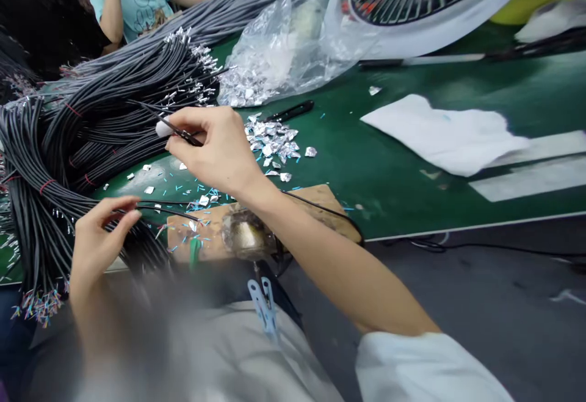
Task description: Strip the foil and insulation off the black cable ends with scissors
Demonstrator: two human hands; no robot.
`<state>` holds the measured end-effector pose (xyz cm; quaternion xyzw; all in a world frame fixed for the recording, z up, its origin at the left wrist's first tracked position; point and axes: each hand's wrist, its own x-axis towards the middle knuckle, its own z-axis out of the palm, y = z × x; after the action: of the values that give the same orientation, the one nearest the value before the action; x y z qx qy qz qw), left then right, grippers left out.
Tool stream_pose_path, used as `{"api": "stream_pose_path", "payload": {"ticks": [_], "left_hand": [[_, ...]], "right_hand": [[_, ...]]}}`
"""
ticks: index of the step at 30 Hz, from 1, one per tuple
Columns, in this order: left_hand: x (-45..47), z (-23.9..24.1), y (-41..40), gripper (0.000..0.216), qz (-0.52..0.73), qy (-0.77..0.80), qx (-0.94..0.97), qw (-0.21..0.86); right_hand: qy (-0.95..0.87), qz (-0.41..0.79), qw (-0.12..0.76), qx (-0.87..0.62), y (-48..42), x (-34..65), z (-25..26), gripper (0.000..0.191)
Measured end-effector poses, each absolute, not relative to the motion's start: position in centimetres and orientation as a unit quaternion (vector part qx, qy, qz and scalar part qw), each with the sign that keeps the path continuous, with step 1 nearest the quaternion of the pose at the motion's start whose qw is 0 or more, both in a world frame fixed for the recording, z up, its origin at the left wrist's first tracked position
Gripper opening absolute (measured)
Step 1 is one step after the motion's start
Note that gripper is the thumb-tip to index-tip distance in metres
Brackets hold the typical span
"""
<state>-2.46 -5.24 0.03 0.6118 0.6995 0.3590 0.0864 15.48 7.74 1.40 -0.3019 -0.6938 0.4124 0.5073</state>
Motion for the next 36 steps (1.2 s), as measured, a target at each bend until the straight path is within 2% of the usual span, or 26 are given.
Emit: {"api": "stream_pose_path", "payload": {"ticks": [2,4,11,23,28,30,34,36], "left_hand": [[-3.0,0.5,-7.2,0.012,0.277,0.677,0.666,0.145],[-3.4,0.7,-8.7,0.012,0.247,0.65,0.697,0.172],[-3.7,0.6,-9.9,0.011,0.253,0.616,0.732,0.145],[-3.5,0.4,-11.3,0.009,0.226,0.643,0.72,0.132],[-2.9,-2.1,-12.8,0.018,0.292,0.701,0.649,0.039],[-2.6,-2.7,-13.2,0.015,0.313,0.706,0.634,0.018],[-2.1,-1.5,-12.4,0.005,0.271,0.671,0.69,0.026],[-2.1,-0.2,-11.4,0.009,0.235,0.665,0.708,0.039]], "right_hand": [[-0.711,0.418,0.484,-0.293,7.6,15.5,1.4,0.02],[-0.73,0.423,0.456,-0.283,7.4,15.4,1.4,0.02],[-0.783,0.38,0.414,-0.269,7.4,15.3,1.0,0.019],[-0.826,0.349,0.364,-0.251,7.3,15.1,0.8,0.021],[-0.844,0.334,0.335,-0.255,7.4,14.9,0.5,0.025],[-0.849,0.331,0.322,-0.256,7.4,14.8,0.5,0.027],[-0.862,0.327,0.302,-0.242,7.1,14.7,0.4,0.027],[-0.87,0.321,0.29,-0.236,6.9,14.7,0.4,0.025]]}}
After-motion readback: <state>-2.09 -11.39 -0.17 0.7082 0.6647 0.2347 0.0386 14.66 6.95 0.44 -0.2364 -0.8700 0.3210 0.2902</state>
